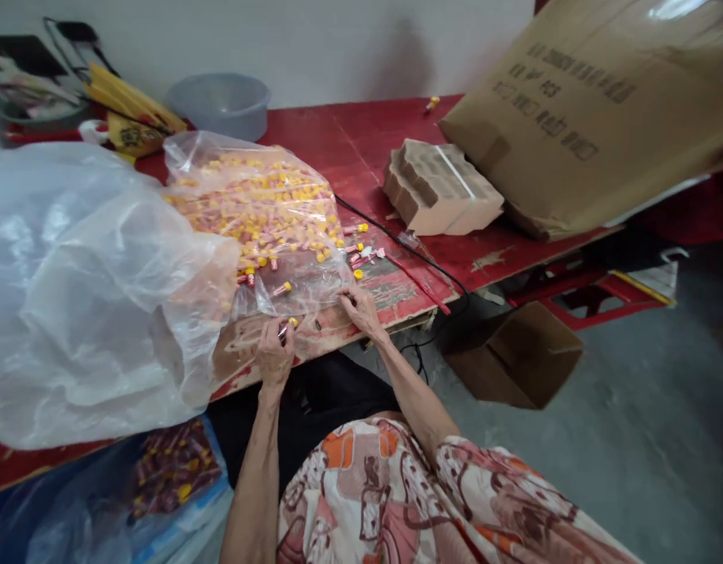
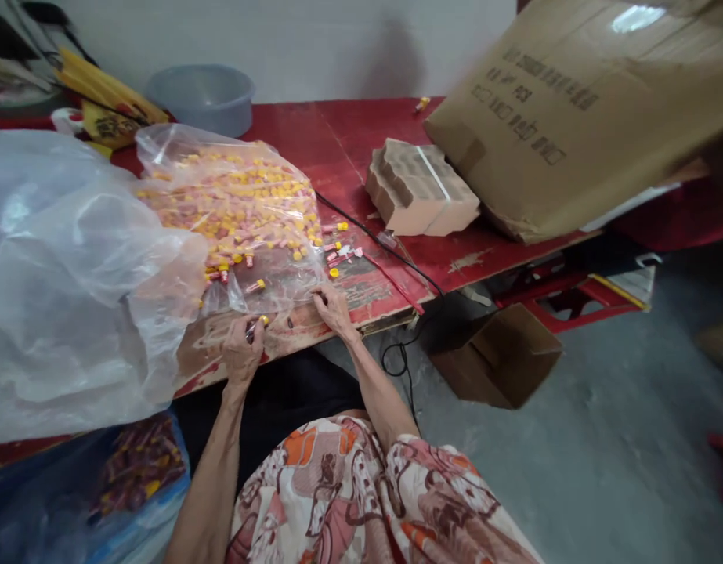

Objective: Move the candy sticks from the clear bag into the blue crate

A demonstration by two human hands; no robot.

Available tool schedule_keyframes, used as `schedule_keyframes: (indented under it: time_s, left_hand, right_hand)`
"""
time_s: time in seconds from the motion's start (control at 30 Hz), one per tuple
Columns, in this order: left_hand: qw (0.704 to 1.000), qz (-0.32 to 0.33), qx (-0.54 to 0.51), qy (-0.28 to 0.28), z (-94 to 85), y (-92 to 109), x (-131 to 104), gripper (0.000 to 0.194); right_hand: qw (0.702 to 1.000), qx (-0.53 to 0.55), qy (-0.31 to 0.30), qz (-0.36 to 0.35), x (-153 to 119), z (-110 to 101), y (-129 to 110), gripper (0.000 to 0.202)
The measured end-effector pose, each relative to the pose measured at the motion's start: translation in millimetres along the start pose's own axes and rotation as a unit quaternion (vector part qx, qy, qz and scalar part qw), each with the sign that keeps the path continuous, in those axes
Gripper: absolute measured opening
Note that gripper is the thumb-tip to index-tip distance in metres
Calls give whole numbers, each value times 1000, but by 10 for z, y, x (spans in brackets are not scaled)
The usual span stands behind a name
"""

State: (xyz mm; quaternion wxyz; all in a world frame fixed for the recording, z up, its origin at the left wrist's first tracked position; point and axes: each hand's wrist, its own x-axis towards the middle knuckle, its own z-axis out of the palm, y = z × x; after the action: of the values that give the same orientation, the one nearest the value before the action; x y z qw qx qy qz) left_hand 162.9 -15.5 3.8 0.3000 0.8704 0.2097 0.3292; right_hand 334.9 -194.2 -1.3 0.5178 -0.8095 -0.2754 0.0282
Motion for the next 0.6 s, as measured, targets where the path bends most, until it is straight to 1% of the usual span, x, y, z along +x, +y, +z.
schedule_keyframes:
  time_s: [0.2, 0.6]
  left_hand:
    - [1000, -7, 20, -6, -43, 55, 73, 33]
    - [999, -8, 34, -16, -73, 123, 130, 31]
  right_hand:
    - [1000, 8, 2, -9, 40, 32, 29, 24]
    - [1000, 24, -9, -17, 46, 37, 25, 23]
